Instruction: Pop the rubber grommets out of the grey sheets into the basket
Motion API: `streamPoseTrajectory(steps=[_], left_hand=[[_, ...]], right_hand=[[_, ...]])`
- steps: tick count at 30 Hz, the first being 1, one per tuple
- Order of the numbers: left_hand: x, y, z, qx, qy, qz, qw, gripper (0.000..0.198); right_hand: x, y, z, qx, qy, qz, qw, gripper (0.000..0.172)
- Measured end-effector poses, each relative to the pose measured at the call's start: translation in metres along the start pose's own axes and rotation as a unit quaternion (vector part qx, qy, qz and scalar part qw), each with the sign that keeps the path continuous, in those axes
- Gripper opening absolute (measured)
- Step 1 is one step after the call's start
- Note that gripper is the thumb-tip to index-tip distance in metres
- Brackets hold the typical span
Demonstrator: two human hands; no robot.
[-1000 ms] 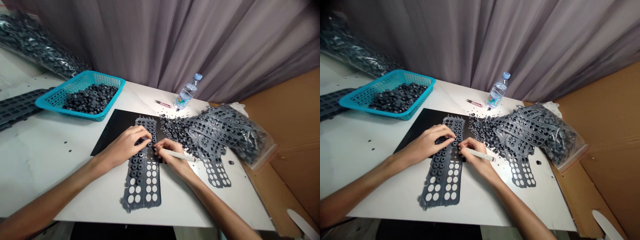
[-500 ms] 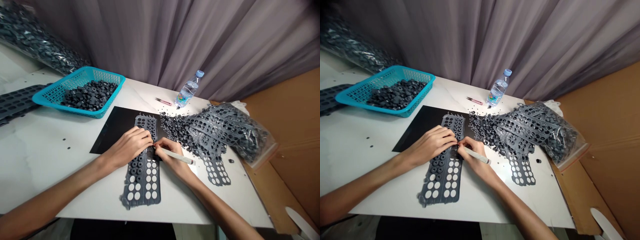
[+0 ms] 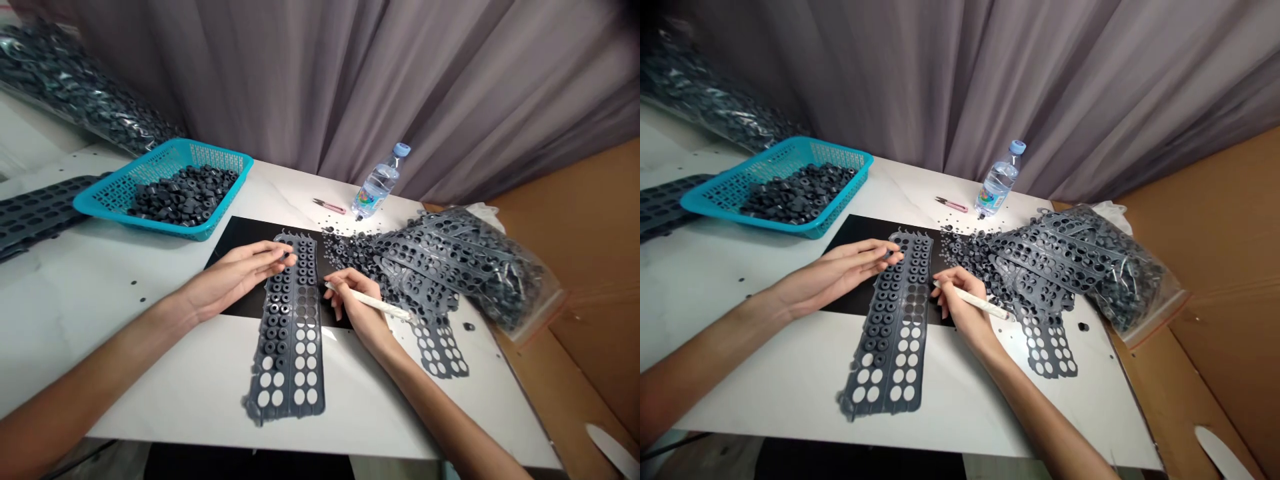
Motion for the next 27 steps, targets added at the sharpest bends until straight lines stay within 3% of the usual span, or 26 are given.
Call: streamPoseTrajectory(steps=[6, 13, 22, 25, 27], left_hand=[[0.002, -0.018, 0.012, -0.001, 0.046, 0.040, 0.998, 0.024], [0.005, -0.023, 0.012, 0.006, 0.063, 0.063, 0.996, 0.026], [0.008, -0.028, 0.007, -0.041, 0.032, 0.067, 0.996, 0.026], [0.014, -0.008, -0.021, -0.082, -0.045, -0.011, 0.996, 0.031], [0.030, 0.026, -0.056, -0.139, -0.154, -0.149, 0.967, 0.035]], right_hand=[[0.005, -0.004, -0.005, 0.044, 0.002, 0.027, 0.999, 0.026], [0.008, -0.004, -0.001, 0.091, 0.022, 0.053, 0.994, 0.027], [0.008, -0.005, 0.000, 0.106, 0.023, 0.065, 0.992, 0.028], [0.007, -0.004, -0.001, 0.096, 0.015, 0.062, 0.993, 0.028], [0.007, -0.004, -0.002, 0.081, 0.012, 0.059, 0.995, 0.026]])
Point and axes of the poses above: each hand's wrist, its own x-axis away from the middle knuckle, its own y-axis out of the back of the hand, z = x × y, the point moved 9 cm from there along -x, towards the middle knuckle, and after that the axes turned 15 degrees about y, right-handed, at the moved point
